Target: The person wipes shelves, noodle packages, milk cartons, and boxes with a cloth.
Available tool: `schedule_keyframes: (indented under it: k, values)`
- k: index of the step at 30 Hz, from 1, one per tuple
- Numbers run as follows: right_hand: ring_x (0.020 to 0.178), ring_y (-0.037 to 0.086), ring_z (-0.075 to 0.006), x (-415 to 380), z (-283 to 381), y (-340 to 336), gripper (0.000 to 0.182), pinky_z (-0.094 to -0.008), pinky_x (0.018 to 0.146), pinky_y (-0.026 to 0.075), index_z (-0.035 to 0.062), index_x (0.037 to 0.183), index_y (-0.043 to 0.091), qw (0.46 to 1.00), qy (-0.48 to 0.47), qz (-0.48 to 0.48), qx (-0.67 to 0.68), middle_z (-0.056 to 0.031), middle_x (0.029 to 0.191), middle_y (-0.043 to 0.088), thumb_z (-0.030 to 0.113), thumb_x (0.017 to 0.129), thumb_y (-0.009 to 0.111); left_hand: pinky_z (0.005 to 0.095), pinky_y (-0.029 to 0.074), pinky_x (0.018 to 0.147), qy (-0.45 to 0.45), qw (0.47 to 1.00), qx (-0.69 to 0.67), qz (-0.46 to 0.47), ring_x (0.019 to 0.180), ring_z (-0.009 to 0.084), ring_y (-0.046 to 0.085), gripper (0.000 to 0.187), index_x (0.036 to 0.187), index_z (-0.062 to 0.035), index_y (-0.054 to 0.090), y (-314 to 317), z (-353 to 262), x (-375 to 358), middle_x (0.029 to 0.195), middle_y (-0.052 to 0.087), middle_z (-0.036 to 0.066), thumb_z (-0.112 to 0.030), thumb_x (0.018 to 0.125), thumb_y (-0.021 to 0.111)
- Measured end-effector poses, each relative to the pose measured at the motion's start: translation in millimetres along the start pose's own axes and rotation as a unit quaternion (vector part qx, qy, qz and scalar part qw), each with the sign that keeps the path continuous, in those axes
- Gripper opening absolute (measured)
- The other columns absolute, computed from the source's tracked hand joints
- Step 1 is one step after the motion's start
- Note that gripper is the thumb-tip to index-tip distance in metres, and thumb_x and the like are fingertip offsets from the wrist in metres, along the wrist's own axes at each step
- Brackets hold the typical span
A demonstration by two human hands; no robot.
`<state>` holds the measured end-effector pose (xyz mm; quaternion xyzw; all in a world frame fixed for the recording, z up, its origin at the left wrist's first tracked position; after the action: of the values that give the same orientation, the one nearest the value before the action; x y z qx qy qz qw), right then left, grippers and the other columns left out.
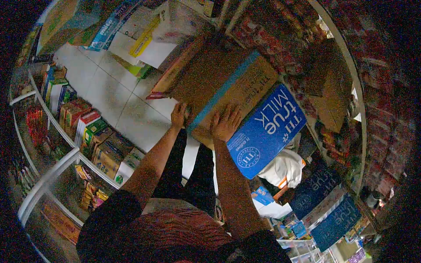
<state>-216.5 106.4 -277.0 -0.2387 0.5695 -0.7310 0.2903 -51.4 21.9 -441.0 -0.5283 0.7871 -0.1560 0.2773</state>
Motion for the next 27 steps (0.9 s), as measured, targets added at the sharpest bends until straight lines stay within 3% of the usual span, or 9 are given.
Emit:
schedule_keyframes:
  k: [3,5,6,8,12,13,16,21,27]
  values:
    - [0.126,0.019,-0.0361,4,7,-5,0.057,-0.0464,0.102,0.015,0.0091,0.132,0.028,0.999,0.029,0.017,-0.011,-0.0195,0.138,0.018,0.039,0.083,0.038,0.0368,0.037,0.086,0.023,0.995,-0.047,0.086,0.099,0.0306,0.050,0.050,0.110,-0.0003,0.048,-15,-32,-10,0.107,0.053,0.018,-0.044,0.086,0.041]
    - [0.124,0.024,-0.0377,0,6,-8,0.053,-0.0476,0.101,0.020,0.0099,0.130,0.034,1.000,0.025,0.002,-0.017,-0.0190,0.136,0.023,0.036,0.083,0.040,0.0364,0.033,0.091,-0.169,0.940,-0.261,0.139,0.108,0.0292,0.044,0.053,0.114,-0.0005,0.045,-38,-90,-15,0.114,0.049,0.015,-0.045,0.086,0.040]
    - [0.124,0.024,-0.0377,-1,6,-9,0.053,-0.0476,0.101,0.020,0.0099,0.130,0.034,0.999,0.029,0.004,-0.012,-0.0190,0.136,0.023,0.036,0.083,0.040,0.0364,0.033,0.091,-0.169,0.942,-0.254,0.140,0.108,0.0292,0.044,0.053,0.114,-0.0005,0.045,-34,-81,-16,0.114,0.049,0.015,-0.045,0.086,0.040]
    - [0.124,0.024,-0.0376,4,9,-11,0.053,-0.0477,0.101,0.019,0.0105,0.129,0.035,1.000,0.019,-0.004,-0.020,-0.0190,0.136,0.024,0.037,0.083,0.039,0.0354,0.030,0.095,-0.325,0.861,-0.369,0.131,0.117,0.0248,0.035,0.053,0.124,-0.0019,0.037,-14,-43,-17,0.126,0.039,0.013,-0.039,0.087,0.042]
    - [0.124,0.024,-0.0376,2,1,-2,0.053,-0.0485,0.101,0.019,0.0104,0.128,0.036,0.999,0.016,-0.030,-0.001,-0.0194,0.136,0.025,0.037,0.083,0.040,0.0370,0.027,0.097,-0.133,0.879,-0.392,0.235,0.123,0.0233,0.027,0.058,0.130,-0.0040,0.029,21,26,8,0.135,0.028,0.012,-0.041,0.086,0.041]
    - [0.125,0.022,-0.0365,1,-1,0,0.055,-0.0477,0.101,0.017,0.0110,0.129,0.034,1.000,0.022,-0.010,-0.005,-0.0187,0.137,0.022,0.039,0.082,0.039,0.0370,0.027,0.097,-0.137,0.886,-0.373,0.239,0.123,0.0235,0.027,0.059,0.130,-0.0041,0.029,28,28,17,0.135,0.027,0.012,-0.041,0.086,0.041]
    - [0.126,0.020,-0.0353,0,-2,1,0.057,-0.0469,0.102,0.015,0.0121,0.130,0.032,0.999,0.039,0.019,-0.003,-0.0174,0.138,0.019,0.041,0.082,0.037,0.0370,0.025,0.098,-0.166,0.925,-0.264,0.217,0.124,0.0241,0.026,0.060,0.131,-0.0045,0.026,37,-40,59,0.136,0.026,0.012,-0.042,0.086,0.040]
    - [0.125,0.023,-0.0362,0,-2,-1,0.055,-0.0495,0.101,0.017,0.0117,0.129,0.036,0.997,0.067,0.039,0.005,-0.0180,0.136,0.024,0.040,0.081,0.040,0.0371,0.023,0.099,-0.008,0.976,-0.094,0.196,0.124,0.0252,0.024,0.063,0.133,-0.0051,0.023,76,-172,138,0.137,0.023,0.012,-0.045,0.086,0.038]
    - [0.126,0.021,-0.0354,-1,-1,-4,0.055,-0.0489,0.102,0.015,0.0116,0.128,0.036,0.995,0.075,0.045,0.046,-0.0178,0.137,0.022,0.040,0.082,0.038,0.0371,0.021,0.100,0.031,0.968,-0.094,0.230,0.126,0.0264,0.022,0.067,0.135,-0.0059,0.018,129,-286,194,0.138,0.020,0.012,-0.048,0.086,0.036]
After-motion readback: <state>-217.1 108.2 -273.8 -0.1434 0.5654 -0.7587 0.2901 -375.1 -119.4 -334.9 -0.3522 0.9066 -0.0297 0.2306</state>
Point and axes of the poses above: each hand's wrist, its own x-axis towards the middle knuckle, its own y-axis out of the palm, z = x × y, the point moved 1 cm from there along x, towards the middle knuckle
